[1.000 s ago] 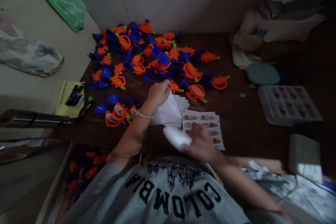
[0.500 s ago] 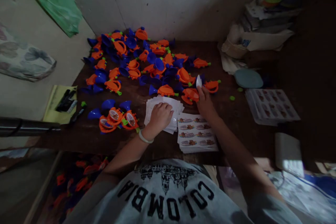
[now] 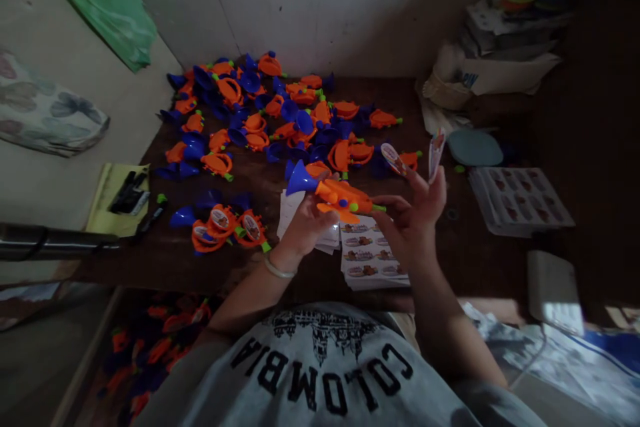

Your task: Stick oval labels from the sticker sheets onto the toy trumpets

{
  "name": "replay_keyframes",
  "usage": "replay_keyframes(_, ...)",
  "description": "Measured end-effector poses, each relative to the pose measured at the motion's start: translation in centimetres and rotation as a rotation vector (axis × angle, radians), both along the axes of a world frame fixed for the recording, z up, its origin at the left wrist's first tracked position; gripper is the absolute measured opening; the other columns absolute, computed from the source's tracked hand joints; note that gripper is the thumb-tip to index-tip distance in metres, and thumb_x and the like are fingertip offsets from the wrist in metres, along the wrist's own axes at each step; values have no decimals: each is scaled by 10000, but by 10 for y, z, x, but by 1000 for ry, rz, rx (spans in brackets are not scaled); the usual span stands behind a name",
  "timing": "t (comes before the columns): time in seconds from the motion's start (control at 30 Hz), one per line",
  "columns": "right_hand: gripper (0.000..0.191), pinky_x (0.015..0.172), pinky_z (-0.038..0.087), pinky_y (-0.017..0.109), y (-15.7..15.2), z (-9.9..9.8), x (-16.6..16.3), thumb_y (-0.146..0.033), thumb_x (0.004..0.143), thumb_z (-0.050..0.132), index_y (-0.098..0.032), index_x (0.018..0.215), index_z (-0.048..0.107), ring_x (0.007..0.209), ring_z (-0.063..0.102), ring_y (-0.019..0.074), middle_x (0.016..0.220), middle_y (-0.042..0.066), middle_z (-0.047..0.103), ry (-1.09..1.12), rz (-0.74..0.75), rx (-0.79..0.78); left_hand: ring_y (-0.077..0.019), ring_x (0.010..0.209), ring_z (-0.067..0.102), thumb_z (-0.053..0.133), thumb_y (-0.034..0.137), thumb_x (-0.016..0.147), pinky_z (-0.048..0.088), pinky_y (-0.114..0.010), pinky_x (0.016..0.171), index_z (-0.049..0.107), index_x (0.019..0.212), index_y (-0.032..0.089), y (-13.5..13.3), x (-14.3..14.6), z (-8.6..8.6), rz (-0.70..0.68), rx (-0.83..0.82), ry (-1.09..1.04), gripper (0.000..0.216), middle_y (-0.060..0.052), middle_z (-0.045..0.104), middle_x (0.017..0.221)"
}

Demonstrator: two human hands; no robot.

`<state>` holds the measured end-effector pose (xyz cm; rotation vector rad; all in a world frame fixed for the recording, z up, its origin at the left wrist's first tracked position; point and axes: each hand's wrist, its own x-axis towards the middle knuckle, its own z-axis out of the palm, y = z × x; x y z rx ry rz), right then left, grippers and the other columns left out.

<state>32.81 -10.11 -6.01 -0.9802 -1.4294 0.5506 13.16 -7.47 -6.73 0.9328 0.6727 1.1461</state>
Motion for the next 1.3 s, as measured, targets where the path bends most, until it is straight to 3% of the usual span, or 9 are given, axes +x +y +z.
replay_keyframes(0.1, 1054, 856, 703, 357, -7, 6, -10, -206, 900, 769, -591, 1640, 124, 919, 781, 136, 1695, 57, 388, 23, 3, 40, -299, 1335, 659, 933, 587, 711, 539, -464, 1157, 684, 1332, 253, -4, -4, 8, 39, 54, 25, 748, -117, 723, 1380)
replay_keyframes(0.2, 1021, 859, 702, 373, -9, 11, -9, -256, 932, 746, -558, 1652, 88, 916, 786, 149, 1690, 85, 373, 34, -24, -48, -283, 1194, 726, 946, 516, 715, 586, -450, 1084, 750, 1192, 229, -4, -13, 7, 45, 111, 148, 590, -93, 775, 1254)
replay_keyframes(0.37, 891, 868, 696, 420, -10, 12, -14, -479, 1030, 579, -466, 1676, -34, 1194, 740, 269, 1679, 153, 368, -85, -42, -114, -261, 1025, 760, 856, 576, 808, 609, -447, 1036, 768, 1032, 221, -7, -16, 10, 62, 192, 329, 429, -63, 806, 1048)
replay_keyframes(0.53, 1044, 865, 700, 430, -13, 12, -32, -629, 964, 638, -419, 1683, -90, 1241, 717, 297, 1755, 197, 202, -109, 35, -130, -275, 1142, 739, 830, 586, 829, 601, -444, 1070, 649, 1280, 237, -23, -7, 22, 30, 202, 329, 598, -97, 757, 1215)
replay_keyframes(0.67, 1146, 864, 695, 396, -12, 12, -34, -629, 909, 721, -396, 1689, -87, 1428, 592, 333, 1749, 196, 246, -125, 61, -150, -317, 1297, 686, 877, 601, 766, 573, -474, 1140, 585, 1399, 227, -34, -2, 24, -24, 174, 208, 792, -123, 721, 1335)
replay_keyframes(0.87, 1100, 844, 700, 426, -15, 15, -39, -553, 942, 706, -430, 1688, -93, 1197, 735, 288, 1720, 182, 305, -29, 104, -229, -300, 1210, 727, 804, 628, 839, 608, -502, 1111, 628, 1365, 293, -40, 3, 26, 176, 268, 395, 648, -94, 741, 1283)
replay_keyframes(1.1, 1118, 778, 694, 380, -12, 17, -45, -573, 964, 662, -445, 1652, -210, 1222, 722, 286, 1740, 187, 250, -34, 121, -232, -312, 1284, 699, 800, 615, 854, 602, -476, 1120, 632, 1346, 272, -40, 3, 24, 179, 223, 362, 623, -114, 716, 1366)
replay_keyframes(1.2, 1117, 839, 694, 441, -4, 16, -43, -578, 941, 688, -436, 1663, -153, 1283, 686, 316, 1735, 192, 255, -40, 17, -142, -315, 1263, 714, 814, 662, 812, 582, -479, 1137, 614, 1368, 257, -33, 1, 18, 133, 85, 173, 716, -111, 730, 1354)
replay_keyframes(1.3, 979, 1013, 640, 543, -3, 22, -38, -505, 933, 719, -437, 1675, 85, 1369, 613, 336, 1592, 156, 443, -50, -280, 11, -320, 1321, 683, 813, 651, 800, 551, -491, 1161, 609, 1389, 244, -26, 0, 14, 149, -13, 49, 745, -107, 746, 1319)
